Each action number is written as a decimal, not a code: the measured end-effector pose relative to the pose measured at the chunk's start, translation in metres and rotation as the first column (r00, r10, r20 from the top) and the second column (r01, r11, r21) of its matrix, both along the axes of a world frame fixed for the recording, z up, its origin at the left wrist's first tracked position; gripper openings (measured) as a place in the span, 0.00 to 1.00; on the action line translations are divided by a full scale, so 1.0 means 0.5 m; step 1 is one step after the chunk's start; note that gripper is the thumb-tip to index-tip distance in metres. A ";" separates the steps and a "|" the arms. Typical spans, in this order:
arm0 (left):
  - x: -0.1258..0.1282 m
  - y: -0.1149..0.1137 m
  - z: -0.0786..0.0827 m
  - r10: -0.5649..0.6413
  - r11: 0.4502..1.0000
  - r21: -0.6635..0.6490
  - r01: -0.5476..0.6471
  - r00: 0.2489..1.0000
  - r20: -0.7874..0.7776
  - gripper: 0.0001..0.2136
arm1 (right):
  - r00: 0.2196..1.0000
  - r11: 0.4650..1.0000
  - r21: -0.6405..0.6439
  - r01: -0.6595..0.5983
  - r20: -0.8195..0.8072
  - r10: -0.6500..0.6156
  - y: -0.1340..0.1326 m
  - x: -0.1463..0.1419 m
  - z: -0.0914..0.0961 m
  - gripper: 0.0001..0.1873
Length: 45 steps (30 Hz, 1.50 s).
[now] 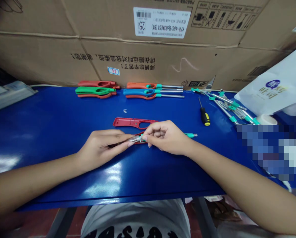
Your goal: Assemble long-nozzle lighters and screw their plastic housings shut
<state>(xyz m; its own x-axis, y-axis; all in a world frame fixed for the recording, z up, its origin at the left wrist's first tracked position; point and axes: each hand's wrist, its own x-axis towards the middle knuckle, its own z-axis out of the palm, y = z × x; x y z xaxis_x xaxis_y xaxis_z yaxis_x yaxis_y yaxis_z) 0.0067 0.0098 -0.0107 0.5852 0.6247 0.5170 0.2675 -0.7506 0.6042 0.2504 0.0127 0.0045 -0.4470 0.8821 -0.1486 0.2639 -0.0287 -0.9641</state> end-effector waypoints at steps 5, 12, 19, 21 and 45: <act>0.001 0.001 0.000 -0.005 1.000 0.002 0.005 1.000 -0.008 0.10 | 1.000 1.000 0.007 -0.003 -0.011 0.003 0.002 0.000 0.004 0.15; 0.002 0.003 0.007 0.049 0.999 0.000 -0.049 0.999 -0.006 0.08 | 0.997 1.000 0.012 0.026 -0.067 -0.025 0.008 0.000 0.002 0.20; 0.000 0.002 0.005 0.036 0.999 0.021 -0.037 0.999 0.014 0.08 | 0.997 0.999 0.025 0.035 -0.064 -0.033 -0.002 -0.006 -0.001 0.17; 0.000 0.001 0.004 0.036 0.999 0.016 -0.036 0.999 0.023 0.09 | 0.997 0.999 0.015 0.051 -0.064 -0.050 -0.006 -0.011 0.003 0.18; -0.031 0.035 0.024 0.056 0.998 -0.033 -0.060 0.993 -0.103 0.08 | 0.874 0.718 0.597 -0.358 0.484 0.034 0.034 0.059 0.007 0.13</act>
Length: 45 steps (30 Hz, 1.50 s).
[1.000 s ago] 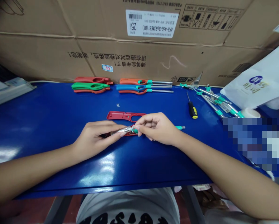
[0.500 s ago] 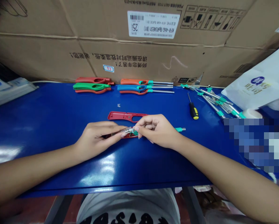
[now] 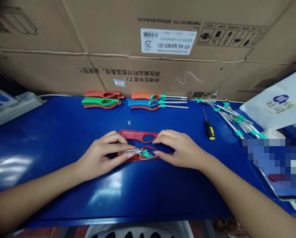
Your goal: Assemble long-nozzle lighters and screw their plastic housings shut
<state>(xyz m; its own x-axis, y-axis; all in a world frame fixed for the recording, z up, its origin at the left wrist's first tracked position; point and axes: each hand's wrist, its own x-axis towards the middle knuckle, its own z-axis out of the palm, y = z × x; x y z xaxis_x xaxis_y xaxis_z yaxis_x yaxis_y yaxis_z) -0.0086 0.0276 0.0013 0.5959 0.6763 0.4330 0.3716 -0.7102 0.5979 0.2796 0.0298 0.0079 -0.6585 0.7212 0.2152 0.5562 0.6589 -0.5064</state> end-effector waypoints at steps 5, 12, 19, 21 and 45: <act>-0.009 0.008 -0.013 -0.050 0.997 -0.053 0.051 0.999 0.015 0.09 | 0.985 0.998 -0.007 -0.061 0.163 0.061 0.007 -0.006 0.012 0.15; -0.012 -0.012 0.014 -0.047 0.989 -0.145 0.031 0.992 -0.115 0.10 | 0.971 0.996 -0.056 -0.064 0.226 0.075 0.003 -0.011 0.020 0.20; -0.008 -0.011 0.006 -0.040 0.980 -0.200 0.000 0.980 -0.194 0.10 | 0.974 0.994 -0.089 -0.059 0.211 0.077 0.000 -0.009 0.012 0.20; -0.011 -0.011 -0.001 -0.017 0.983 -0.182 -0.014 0.985 -0.171 0.10 | 0.973 0.993 -0.103 -0.058 0.215 0.079 -0.001 -0.009 0.011 0.20; -0.013 -0.011 0.034 0.036 0.976 -0.201 -0.086 0.970 -0.240 0.09 | 0.967 0.979 -0.204 -0.021 0.244 0.072 -0.004 -0.010 0.034 0.24</act>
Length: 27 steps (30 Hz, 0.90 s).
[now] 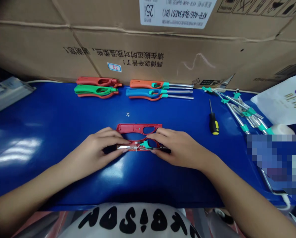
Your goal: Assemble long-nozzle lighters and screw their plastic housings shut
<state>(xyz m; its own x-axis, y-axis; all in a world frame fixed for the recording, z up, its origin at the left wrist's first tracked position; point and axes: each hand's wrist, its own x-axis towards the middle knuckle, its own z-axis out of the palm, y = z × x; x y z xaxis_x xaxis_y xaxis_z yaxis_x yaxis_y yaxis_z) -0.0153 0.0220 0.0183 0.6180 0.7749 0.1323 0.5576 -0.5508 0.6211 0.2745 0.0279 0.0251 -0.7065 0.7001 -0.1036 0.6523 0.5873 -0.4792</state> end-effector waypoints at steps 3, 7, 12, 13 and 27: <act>0.017 -0.020 0.031 -0.008 0.997 0.076 0.020 0.989 -0.146 0.13 | 1.000 1.000 0.002 0.028 0.005 -0.028 -0.011 -0.001 0.017 0.27; 0.040 -0.024 0.035 -0.119 0.974 0.180 0.141 0.985 -0.128 0.12 | 0.996 0.997 0.040 0.065 -0.062 -0.062 -0.025 -0.008 0.015 0.12; 0.048 -0.002 -0.021 -0.131 0.964 0.236 0.123 0.991 0.017 0.09 | 0.986 0.978 0.196 0.068 -0.164 -0.035 -0.025 -0.009 -0.027 0.04; 0.047 0.001 -0.031 -0.128 0.968 0.222 0.114 0.991 0.050 0.09 | 0.985 0.971 0.235 0.054 -0.171 -0.014 -0.024 -0.008 -0.034 0.04; 0.040 0.004 -0.054 -0.149 0.973 0.188 0.131 0.985 0.084 0.10 | 0.986 0.925 0.380 -0.008 -0.151 0.071 -0.028 -0.012 -0.043 0.06</act>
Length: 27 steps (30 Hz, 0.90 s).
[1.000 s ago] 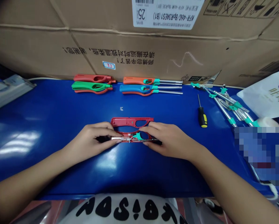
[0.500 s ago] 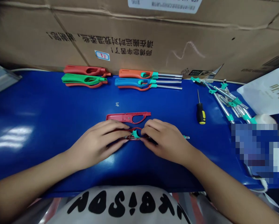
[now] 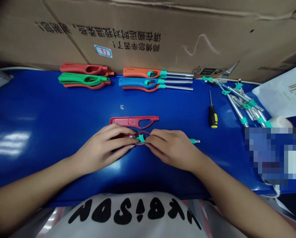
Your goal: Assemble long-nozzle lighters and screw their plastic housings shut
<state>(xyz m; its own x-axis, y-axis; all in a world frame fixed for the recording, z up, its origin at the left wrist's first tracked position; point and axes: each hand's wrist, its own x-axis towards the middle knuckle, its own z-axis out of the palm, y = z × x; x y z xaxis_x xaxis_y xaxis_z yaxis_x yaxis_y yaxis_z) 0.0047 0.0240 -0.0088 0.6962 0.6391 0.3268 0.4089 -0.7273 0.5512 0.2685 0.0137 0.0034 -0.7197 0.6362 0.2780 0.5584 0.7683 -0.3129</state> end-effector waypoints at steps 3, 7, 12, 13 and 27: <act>0.000 0.001 -0.001 -0.004 1.000 0.003 0.004 1.000 -0.015 0.10 | 1.000 1.000 -0.020 0.017 0.018 -0.016 -0.001 0.001 0.001 0.06; 0.001 0.001 -0.001 -0.009 1.000 -0.002 0.009 1.000 -0.015 0.10 | 0.999 0.999 -0.038 0.029 0.036 -0.028 -0.002 0.002 0.004 0.07; 0.002 -0.001 0.001 -0.002 1.000 0.025 0.002 1.000 -0.003 0.09 | 0.999 0.996 -0.091 0.027 0.030 -0.024 -0.002 0.005 0.012 0.07; 0.001 -0.001 0.002 -0.006 0.999 0.035 0.006 1.000 -0.012 0.09 | 0.999 0.996 -0.092 0.019 0.027 -0.017 -0.002 0.006 0.014 0.07; -0.002 -0.002 -0.001 -0.008 0.997 0.073 0.009 1.000 -0.018 0.09 | 1.000 0.995 -0.099 -0.006 -0.014 0.005 -0.009 0.014 0.020 0.10</act>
